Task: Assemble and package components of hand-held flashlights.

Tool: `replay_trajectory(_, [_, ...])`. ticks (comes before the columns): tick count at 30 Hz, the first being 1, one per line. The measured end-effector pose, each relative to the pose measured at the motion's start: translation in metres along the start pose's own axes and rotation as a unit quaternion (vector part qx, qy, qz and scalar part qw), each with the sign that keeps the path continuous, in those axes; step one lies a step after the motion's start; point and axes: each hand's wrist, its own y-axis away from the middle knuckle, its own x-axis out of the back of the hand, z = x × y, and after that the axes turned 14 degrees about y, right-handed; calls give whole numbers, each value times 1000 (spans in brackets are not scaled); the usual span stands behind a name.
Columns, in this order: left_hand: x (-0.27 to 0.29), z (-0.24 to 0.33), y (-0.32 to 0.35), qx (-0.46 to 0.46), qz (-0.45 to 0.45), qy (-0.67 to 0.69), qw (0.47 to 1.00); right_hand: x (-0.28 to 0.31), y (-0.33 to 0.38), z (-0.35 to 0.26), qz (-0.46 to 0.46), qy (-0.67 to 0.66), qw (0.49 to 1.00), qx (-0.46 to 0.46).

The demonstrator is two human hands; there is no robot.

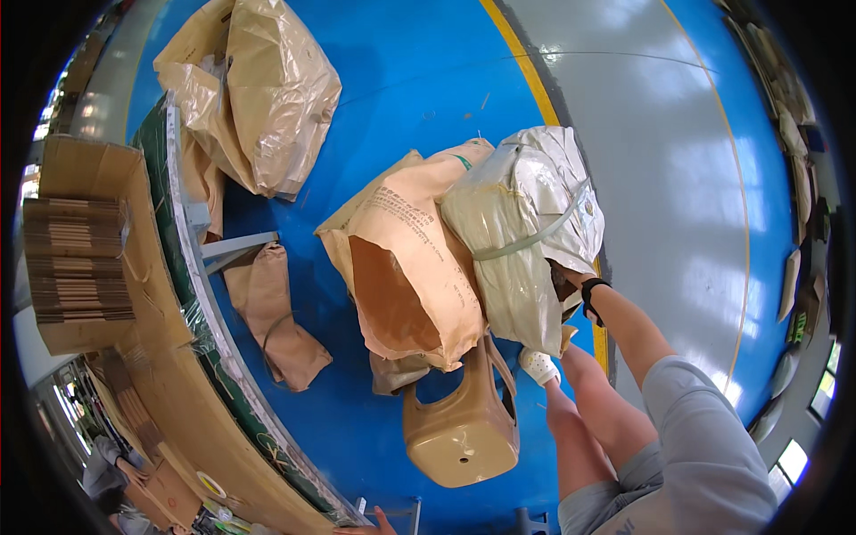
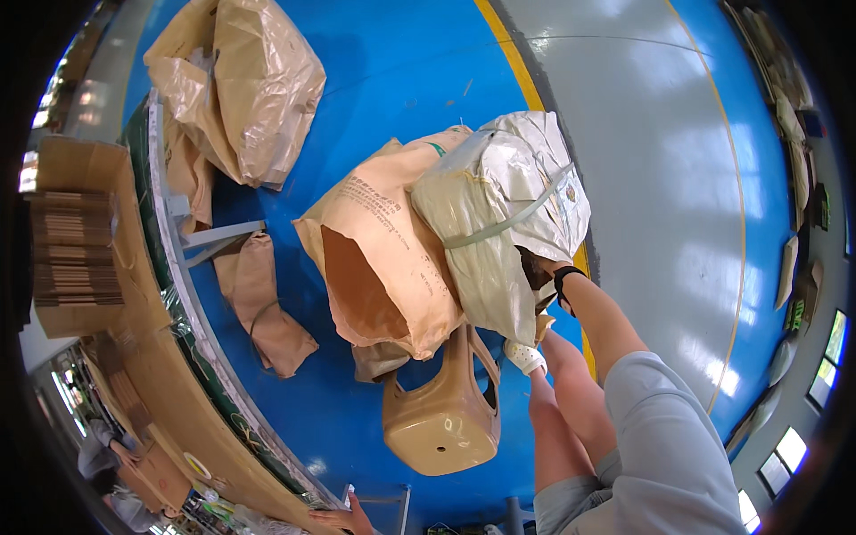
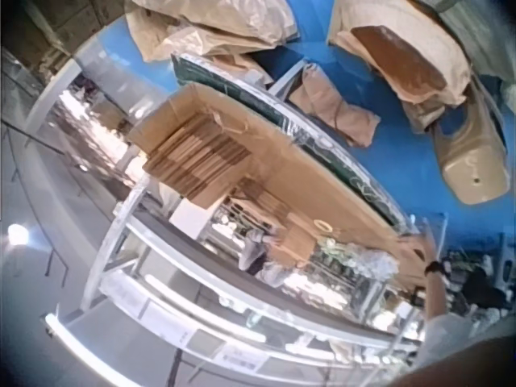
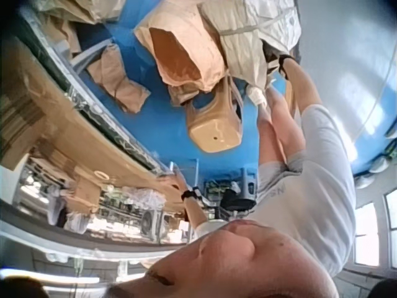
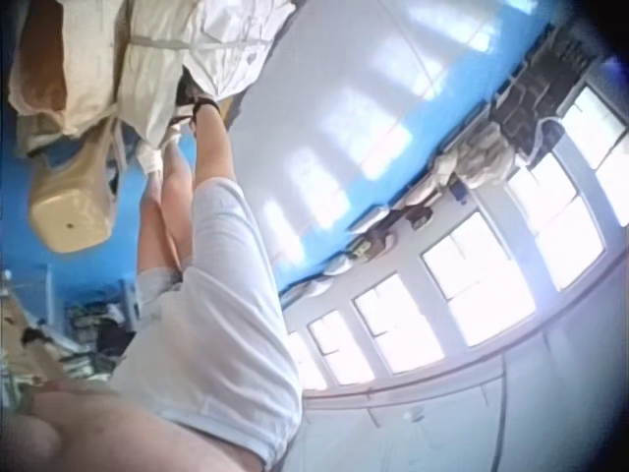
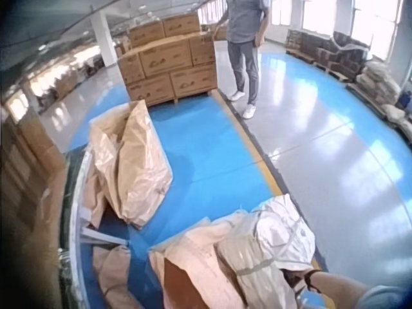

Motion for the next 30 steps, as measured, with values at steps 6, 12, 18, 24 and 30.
replay_trajectory(6, [20, 51, 3, 16, 4, 52, 999, -16, 3, -21, 2, -1, 999, -38])
replay_trajectory(12, [10, 28, 2, -46, 48, -36, 997, 3, -6, -32, -16, -25, 997, -67])
replay_trajectory(18, [11, 40, 2, -39, -12, 27, 999, 16, 1, 31, -39, -53, 992, -109])
replay_trajectory(24, [18, 55, 5, -34, 10, 66, 997, 9, 1, 17, -50, -73, 987, -137])
replay_trajectory(30, [12, 38, 4, -66, 43, 80, 994, -14, 7, -31, -71, -87, 981, -155])
